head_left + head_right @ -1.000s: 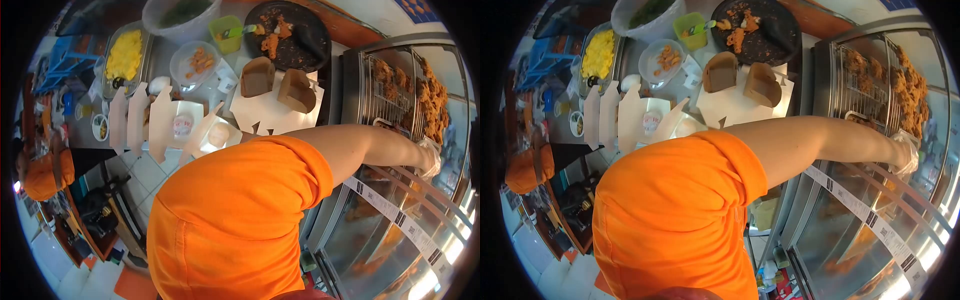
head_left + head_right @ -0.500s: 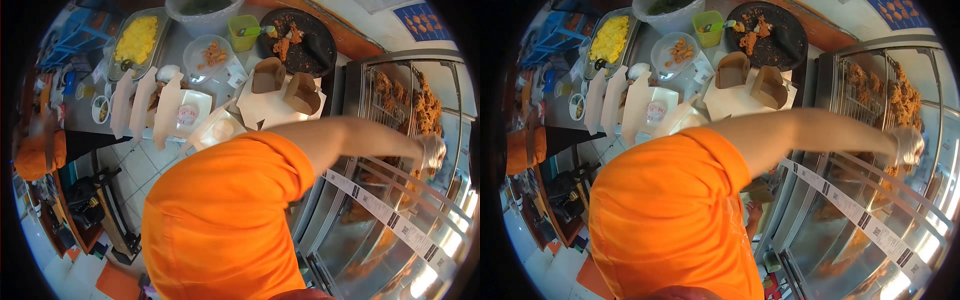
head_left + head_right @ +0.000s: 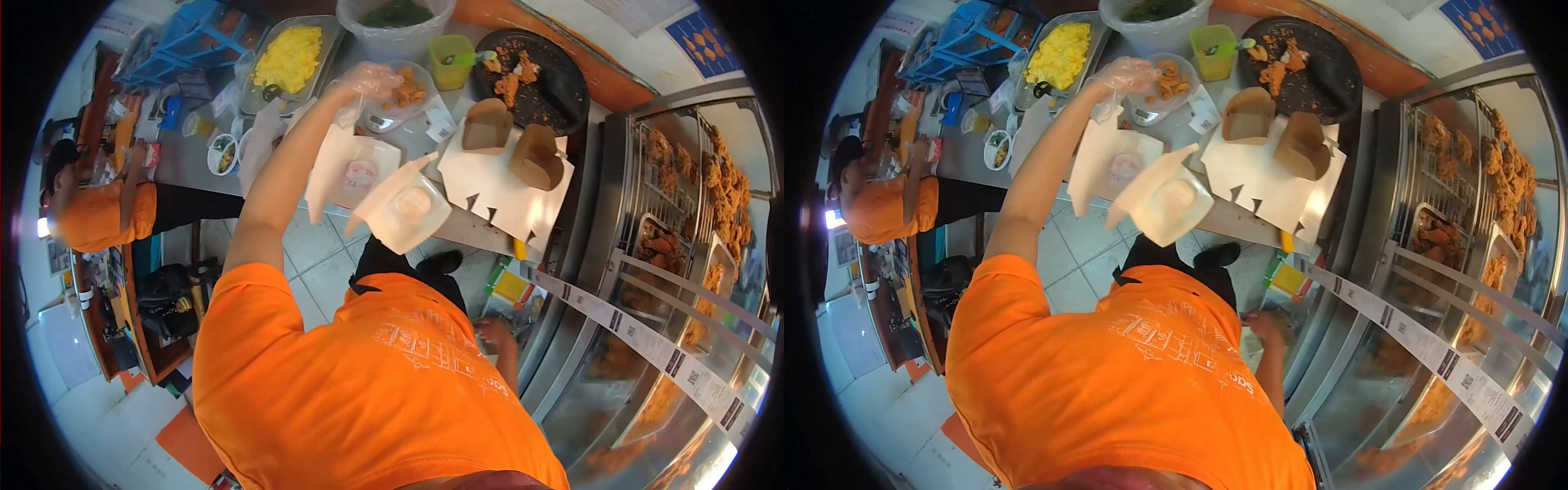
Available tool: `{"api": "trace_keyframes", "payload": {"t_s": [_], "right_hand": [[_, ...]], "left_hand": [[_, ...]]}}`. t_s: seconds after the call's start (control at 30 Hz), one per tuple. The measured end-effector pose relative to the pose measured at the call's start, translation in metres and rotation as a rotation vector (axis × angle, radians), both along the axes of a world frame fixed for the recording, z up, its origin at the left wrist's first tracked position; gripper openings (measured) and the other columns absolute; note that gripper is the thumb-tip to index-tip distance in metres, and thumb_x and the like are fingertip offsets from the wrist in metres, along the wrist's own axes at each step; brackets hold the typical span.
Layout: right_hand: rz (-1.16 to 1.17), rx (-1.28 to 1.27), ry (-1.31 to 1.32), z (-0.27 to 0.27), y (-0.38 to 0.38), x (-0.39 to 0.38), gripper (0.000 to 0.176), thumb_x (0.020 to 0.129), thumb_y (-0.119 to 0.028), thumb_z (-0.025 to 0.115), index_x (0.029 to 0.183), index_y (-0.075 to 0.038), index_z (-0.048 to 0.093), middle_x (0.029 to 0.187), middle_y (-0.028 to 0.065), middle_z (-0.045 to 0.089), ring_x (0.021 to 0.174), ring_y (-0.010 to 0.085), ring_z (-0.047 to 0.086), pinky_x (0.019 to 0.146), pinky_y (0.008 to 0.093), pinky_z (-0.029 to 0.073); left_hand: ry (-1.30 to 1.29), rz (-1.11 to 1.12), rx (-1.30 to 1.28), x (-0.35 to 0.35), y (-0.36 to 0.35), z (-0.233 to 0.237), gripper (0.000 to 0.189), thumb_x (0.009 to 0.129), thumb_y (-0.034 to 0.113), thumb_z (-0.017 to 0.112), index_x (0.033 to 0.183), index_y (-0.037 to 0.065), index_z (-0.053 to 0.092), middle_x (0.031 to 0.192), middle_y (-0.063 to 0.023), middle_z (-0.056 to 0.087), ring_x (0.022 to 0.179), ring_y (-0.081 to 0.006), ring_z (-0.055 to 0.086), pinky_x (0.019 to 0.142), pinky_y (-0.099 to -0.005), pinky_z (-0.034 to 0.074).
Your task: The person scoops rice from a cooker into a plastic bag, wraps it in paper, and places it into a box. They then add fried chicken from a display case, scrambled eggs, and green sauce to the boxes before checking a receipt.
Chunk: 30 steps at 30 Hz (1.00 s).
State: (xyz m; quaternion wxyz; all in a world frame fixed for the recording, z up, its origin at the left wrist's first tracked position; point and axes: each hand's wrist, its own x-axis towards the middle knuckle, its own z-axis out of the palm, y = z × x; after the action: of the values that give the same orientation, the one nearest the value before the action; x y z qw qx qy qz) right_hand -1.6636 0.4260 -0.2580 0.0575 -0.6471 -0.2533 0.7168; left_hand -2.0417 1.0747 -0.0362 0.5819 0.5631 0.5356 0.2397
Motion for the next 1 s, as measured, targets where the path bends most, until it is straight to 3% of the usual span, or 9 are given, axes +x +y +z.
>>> {"api": "trace_keyframes", "payload": {"t_s": [0.03, 0.13, 0.27, 0.37, 0.5, 0.63, 0.73, 0.8, 1.0], "right_hand": [[0.304, 0.063, -0.168, 0.034, 0.037, 0.0, 0.027, 0.093, -0.034, 0.064, 0.097, -0.009, 0.074, 0.084, 0.0065, 0.072, 0.076, 0.0205, 0.067, 0.069, 0.0351, 0.053], [0.159, 0.232, -0.12, 0.202, 0.199, -0.04, 0.029, 0.095, -0.031, 0.061, 0.09, -0.005, 0.072, 0.076, 0.0048, 0.07, 0.071, 0.0146, 0.065, 0.066, 0.0332, 0.052], [-0.199, 0.707, -0.25, 0.331, 0.378, -0.116, 0.027, 0.099, -0.021, 0.054, 0.094, 0.001, 0.067, 0.078, 0.0052, 0.067, 0.062, 0.0099, 0.061, 0.056, 0.0258, 0.049], [-0.108, 0.84, -0.473, 0.312, 0.503, -0.152, 0.032, 0.096, -0.028, 0.061, 0.098, 0.003, 0.07, 0.075, 0.0119, 0.07, 0.064, 0.0164, 0.067, 0.058, 0.0301, 0.052], [0.238, 0.348, -0.75, 0.241, 0.609, -0.186, 0.035, 0.087, -0.029, 0.066, 0.092, 0.006, 0.071, 0.086, 0.0197, 0.074, 0.073, 0.0263, 0.073, 0.067, 0.0335, 0.057], [0.029, 0.195, -0.673, 0.199, 0.614, -0.204, 0.026, 0.084, -0.019, 0.064, 0.085, 0.007, 0.071, 0.084, 0.0197, 0.074, 0.075, 0.0266, 0.074, 0.075, 0.0364, 0.057], [0.046, 0.221, -0.619, 0.151, 0.607, -0.192, 0.024, 0.081, -0.011, 0.062, 0.093, 0.008, 0.07, 0.087, 0.0225, 0.073, 0.081, 0.0317, 0.074, 0.082, 0.0395, 0.056], [0.477, 0.737, -0.935, 0.076, 0.6, -0.164, 0.021, 0.088, -0.013, 0.057, 0.086, 0.002, 0.071, 0.075, 0.0117, 0.073, 0.069, 0.0252, 0.073, 0.078, 0.0346, 0.058], [0.122, 0.692, -0.885, 0.221, 0.562, -0.187, 0.036, 0.085, -0.011, 0.058, 0.12, -0.007, 0.066, 0.091, 0.0272, 0.07, 0.093, 0.044, 0.068, 0.085, 0.0472, 0.054]], "left_hand": [[0.004, -0.001, -0.001, -0.015, 0.008, 0.003, 0.035, 0.093, 0.031, 0.068, 0.112, 0.002, 0.068, 0.096, -0.0086, 0.073, 0.076, -0.017, 0.068, 0.067, -0.0312, 0.057], [0.762, -0.279, 0.475, -0.056, 0.021, 0.038, 0.026, 0.088, 0.025, 0.063, 0.094, 0.003, 0.075, 0.084, -0.012, 0.074, 0.077, -0.0194, 0.07, 0.073, -0.0319, 0.056], [0.582, -0.855, 0.409, -0.097, 0.058, -0.001, 0.024, 0.084, 0.022, 0.067, 0.095, 0.004, 0.076, 0.093, -0.0155, 0.075, 0.082, -0.0263, 0.072, 0.078, -0.0354, 0.056], [0.449, -1.107, 0.393, -0.097, 0.071, -0.045, 0.023, 0.084, 0.02, 0.069, 0.099, 0.005, 0.077, 0.095, -0.0162, 0.075, 0.084, -0.0265, 0.073, 0.079, -0.036, 0.056], [0.49, -1.404, 0.496, -0.075, 0.067, -0.071, 0.024, 0.085, 0.018, 0.067, 0.105, 0.009, 0.075, 0.101, -0.0166, 0.074, 0.093, -0.0337, 0.071, 0.082, -0.0415, 0.057], [0.714, -1.419, 0.713, -0.062, 0.049, -0.092, 0.025, 0.081, 0.011, 0.067, 0.105, 0.012, 0.075, 0.102, -0.0181, 0.072, 0.096, -0.0353, 0.069, 0.084, -0.0419, 0.056], [0.7, -1.392, 0.73, -0.065, 0.039, -0.093, 0.026, 0.078, 0.008, 0.069, 0.103, 0.013, 0.075, 0.101, -0.0147, 0.073, 0.096, -0.0339, 0.069, 0.083, -0.0409, 0.057], [0.702, -1.364, 0.739, -0.066, 0.042, -0.098, 0.026, 0.078, 0.006, 0.069, 0.102, 0.013, 0.075, 0.1, -0.0135, 0.073, 0.094, -0.0339, 0.07, 0.082, -0.0409, 0.058], [0.631, -1.618, 0.648, -0.054, 0.048, -0.078, 0.028, 0.075, 0.019, 0.07, 0.103, 0.014, 0.074, 0.105, -0.0126, 0.073, 0.094, -0.0329, 0.07, 0.083, -0.042, 0.057]]}}
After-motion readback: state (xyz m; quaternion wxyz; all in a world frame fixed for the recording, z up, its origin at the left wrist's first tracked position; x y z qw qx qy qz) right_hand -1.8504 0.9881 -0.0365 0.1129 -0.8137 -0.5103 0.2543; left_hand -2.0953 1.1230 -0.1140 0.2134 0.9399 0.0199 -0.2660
